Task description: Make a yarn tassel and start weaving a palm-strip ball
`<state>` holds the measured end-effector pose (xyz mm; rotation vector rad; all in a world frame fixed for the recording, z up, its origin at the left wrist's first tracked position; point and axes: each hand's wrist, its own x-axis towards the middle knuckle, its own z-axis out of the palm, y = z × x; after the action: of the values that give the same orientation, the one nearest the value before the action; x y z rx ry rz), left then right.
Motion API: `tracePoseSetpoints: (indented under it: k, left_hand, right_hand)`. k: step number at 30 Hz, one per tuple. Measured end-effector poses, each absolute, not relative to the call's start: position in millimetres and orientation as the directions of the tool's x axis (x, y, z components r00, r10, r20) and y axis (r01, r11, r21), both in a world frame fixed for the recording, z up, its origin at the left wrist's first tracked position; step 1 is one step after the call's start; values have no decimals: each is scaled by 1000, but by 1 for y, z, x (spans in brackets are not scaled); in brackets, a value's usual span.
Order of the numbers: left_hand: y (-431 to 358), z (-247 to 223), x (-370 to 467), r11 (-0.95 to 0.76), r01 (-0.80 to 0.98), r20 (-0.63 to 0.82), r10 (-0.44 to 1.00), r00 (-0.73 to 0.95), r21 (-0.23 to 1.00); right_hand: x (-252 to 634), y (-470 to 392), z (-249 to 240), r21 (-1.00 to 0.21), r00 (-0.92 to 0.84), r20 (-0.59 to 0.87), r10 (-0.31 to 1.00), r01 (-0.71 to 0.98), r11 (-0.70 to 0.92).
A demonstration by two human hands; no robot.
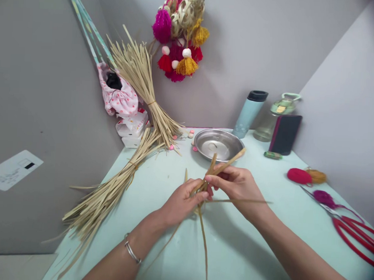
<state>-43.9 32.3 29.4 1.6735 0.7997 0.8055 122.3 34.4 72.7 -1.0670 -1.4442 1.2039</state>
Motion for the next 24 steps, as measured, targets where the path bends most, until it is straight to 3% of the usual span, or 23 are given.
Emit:
tracePoseSetpoints:
  k: [4, 8, 11, 13, 16, 19, 24]
  left_hand:
    - [34, 26, -45, -142, 45, 99, 851, 516, 989]
    - [40, 29, -50, -71, -70, 89, 948, 305, 995]
    - [44, 34, -54, -44, -222, 66, 994, 92, 974]
    - [46, 35, -56, -45, -285, 49, 999, 8, 958]
    - [43, 33, -53, -44, -278, 45, 999, -3, 960]
    - [40, 30, -48, -63, -252, 75, 996, 41, 966]
    - [36, 28, -43, -129, -182, 130, 991, -5, 975]
  right_hand:
    - [123, 34, 73, -988, -132, 135, 982, 60, 144]
    - [128, 35, 72, -953, -30, 190, 981, 233, 192]
    - [128, 32, 66, -924, -302, 44, 952, 350, 154]
    - [124, 28, 61, -911, -502, -85, 861, 389, 136]
    - [114, 23, 54, -932, -601, -78, 795, 328, 157]
    - [106, 21, 49, -949, -580, 28, 814, 240, 204]
    - [100, 22, 38, -964, -513, 61, 856, 194, 184]
